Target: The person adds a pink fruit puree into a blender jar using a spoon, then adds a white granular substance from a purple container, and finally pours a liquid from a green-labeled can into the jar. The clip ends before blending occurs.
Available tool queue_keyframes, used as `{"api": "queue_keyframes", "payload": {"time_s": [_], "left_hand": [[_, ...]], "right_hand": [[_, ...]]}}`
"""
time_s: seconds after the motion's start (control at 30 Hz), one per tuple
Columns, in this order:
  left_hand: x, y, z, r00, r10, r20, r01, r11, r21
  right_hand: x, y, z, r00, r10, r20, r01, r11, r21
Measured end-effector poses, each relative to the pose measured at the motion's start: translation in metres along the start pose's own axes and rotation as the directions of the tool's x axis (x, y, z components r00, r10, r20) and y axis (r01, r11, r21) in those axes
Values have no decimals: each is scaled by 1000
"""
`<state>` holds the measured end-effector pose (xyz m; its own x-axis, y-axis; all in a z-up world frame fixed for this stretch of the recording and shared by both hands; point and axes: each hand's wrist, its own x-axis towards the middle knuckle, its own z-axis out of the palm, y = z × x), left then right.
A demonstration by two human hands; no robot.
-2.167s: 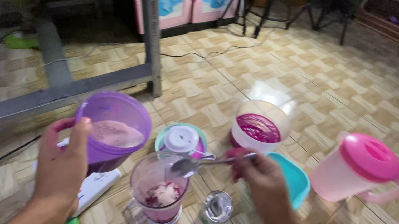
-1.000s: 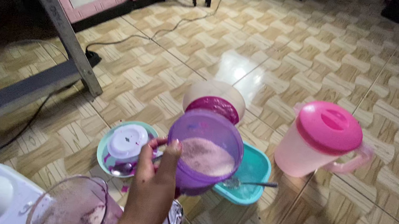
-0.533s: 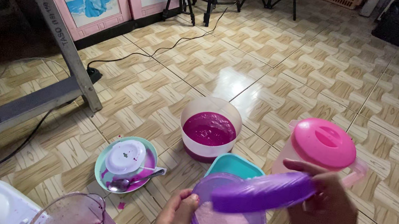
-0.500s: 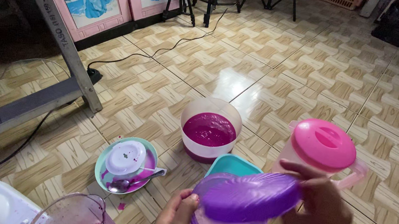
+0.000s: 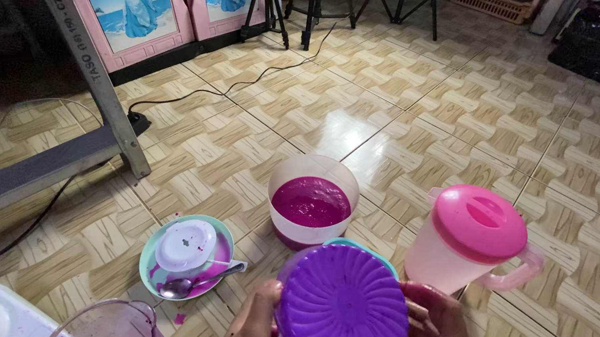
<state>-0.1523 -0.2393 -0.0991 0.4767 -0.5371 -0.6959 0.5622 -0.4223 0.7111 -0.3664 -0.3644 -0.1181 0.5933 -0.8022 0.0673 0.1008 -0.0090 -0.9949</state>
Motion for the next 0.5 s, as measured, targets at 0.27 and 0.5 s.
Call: {"api": "queue_keyframes", "payload": {"time_s": [0.27, 0.5], "left_hand": [[50, -63, -16, 560, 761, 326, -756, 309, 578], [63, -77, -6, 940, 165, 299, -142, 985, -96]], "right_hand": [[-5, -16, 21, 990, -88, -113, 79, 993, -89], [-4, -23, 32, 961, 107, -256, -102, 994, 31]]}}
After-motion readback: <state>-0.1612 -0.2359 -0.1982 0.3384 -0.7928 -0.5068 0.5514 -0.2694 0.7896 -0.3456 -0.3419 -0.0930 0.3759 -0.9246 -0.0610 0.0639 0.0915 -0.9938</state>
